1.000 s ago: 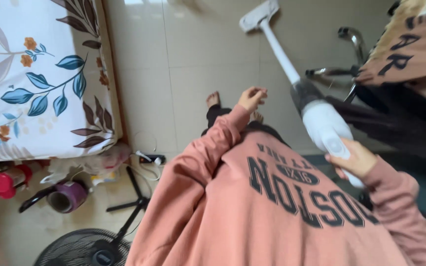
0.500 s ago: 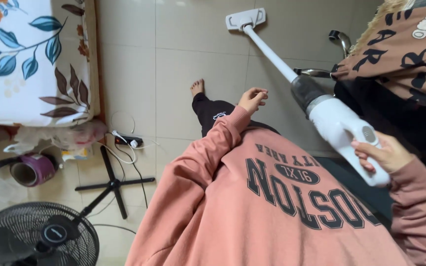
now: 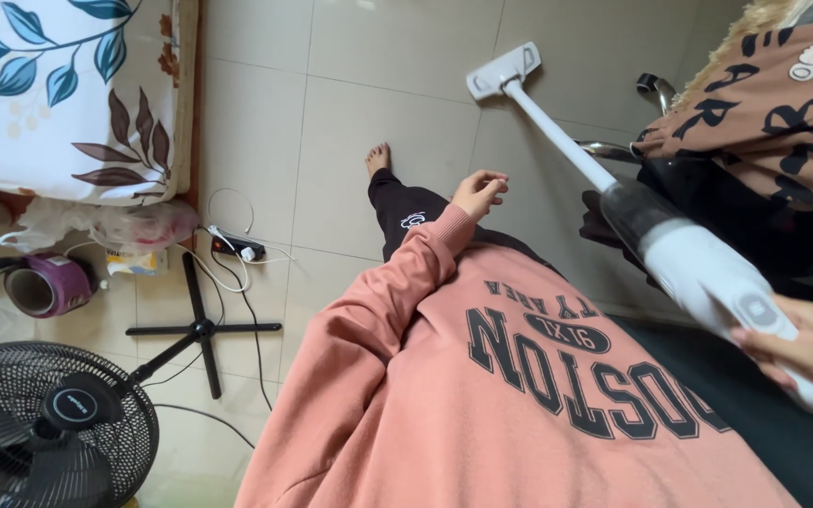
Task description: Vacuuming the floor and organizing a standing fan and power strips.
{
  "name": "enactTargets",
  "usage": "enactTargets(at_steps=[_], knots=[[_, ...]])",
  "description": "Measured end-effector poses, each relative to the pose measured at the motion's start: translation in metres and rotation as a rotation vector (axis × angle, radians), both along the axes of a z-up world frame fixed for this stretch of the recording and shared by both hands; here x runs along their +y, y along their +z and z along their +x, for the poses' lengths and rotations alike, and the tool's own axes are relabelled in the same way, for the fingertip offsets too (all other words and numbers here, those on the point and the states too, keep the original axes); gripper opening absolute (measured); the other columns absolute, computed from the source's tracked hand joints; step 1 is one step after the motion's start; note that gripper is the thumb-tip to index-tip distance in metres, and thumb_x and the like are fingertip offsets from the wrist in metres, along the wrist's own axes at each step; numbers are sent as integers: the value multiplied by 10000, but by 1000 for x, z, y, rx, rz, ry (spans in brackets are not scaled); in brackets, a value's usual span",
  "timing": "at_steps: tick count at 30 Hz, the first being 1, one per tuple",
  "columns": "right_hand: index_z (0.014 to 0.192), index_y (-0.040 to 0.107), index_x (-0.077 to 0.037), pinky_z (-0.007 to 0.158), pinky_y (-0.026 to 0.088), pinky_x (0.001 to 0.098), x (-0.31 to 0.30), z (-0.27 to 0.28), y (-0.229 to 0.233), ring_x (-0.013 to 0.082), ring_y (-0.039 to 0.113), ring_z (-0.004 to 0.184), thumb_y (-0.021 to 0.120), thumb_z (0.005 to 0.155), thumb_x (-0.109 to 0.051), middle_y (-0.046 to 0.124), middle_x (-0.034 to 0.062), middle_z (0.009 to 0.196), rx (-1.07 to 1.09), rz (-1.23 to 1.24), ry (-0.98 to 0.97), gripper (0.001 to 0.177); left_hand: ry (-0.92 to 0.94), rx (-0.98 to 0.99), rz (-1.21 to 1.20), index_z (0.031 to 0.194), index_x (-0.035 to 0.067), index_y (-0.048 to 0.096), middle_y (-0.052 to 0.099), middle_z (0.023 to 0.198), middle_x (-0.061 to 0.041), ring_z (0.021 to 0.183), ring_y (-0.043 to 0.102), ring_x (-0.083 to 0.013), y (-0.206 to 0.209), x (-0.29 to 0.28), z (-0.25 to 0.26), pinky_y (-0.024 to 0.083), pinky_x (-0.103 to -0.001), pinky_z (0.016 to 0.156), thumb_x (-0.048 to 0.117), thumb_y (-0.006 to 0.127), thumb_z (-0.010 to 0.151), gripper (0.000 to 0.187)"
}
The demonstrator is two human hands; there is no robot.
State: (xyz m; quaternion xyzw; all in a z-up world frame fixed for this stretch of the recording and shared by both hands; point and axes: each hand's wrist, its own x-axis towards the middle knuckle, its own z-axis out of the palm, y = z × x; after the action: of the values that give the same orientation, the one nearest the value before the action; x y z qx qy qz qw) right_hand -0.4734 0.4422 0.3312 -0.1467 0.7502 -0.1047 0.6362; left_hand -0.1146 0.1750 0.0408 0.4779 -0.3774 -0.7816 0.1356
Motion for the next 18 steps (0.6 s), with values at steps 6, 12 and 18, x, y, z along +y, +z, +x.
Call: enactTargets(at_steps=[6, 12, 18], knots=[[1163, 566, 57, 320, 371, 371, -2, -16, 2, 229, 495, 341, 732, 900, -65, 520, 136, 566, 28, 119, 162, 334, 15, -13, -1, 1230, 105, 678, 740, 1128, -43, 927, 701, -152, -2, 1, 8, 494, -248, 666, 306, 581, 955, 354], [1254, 560, 17, 336, 327, 343, -45, -2, 15, 188, 453, 370, 722, 874, -47, 550, 136, 612, -11, 122, 115, 418, 60, 0, -13, 1228, 100, 679, 741, 1132, -57, 924, 700, -151, -6, -5, 13, 487, -247, 649, 303, 580, 966, 345], [1243, 565, -22, 332, 331, 346, -114, 8, 26, 189, 446, 362, 720, 866, -81, 554, 129, 609, -40, 107, 241, 412, 146, 15, 19, 1206, 97, 679, 740, 1112, -64, 896, 696, -147, -19, -16, 20, 461, -253, 603, 298, 604, 963, 325]])
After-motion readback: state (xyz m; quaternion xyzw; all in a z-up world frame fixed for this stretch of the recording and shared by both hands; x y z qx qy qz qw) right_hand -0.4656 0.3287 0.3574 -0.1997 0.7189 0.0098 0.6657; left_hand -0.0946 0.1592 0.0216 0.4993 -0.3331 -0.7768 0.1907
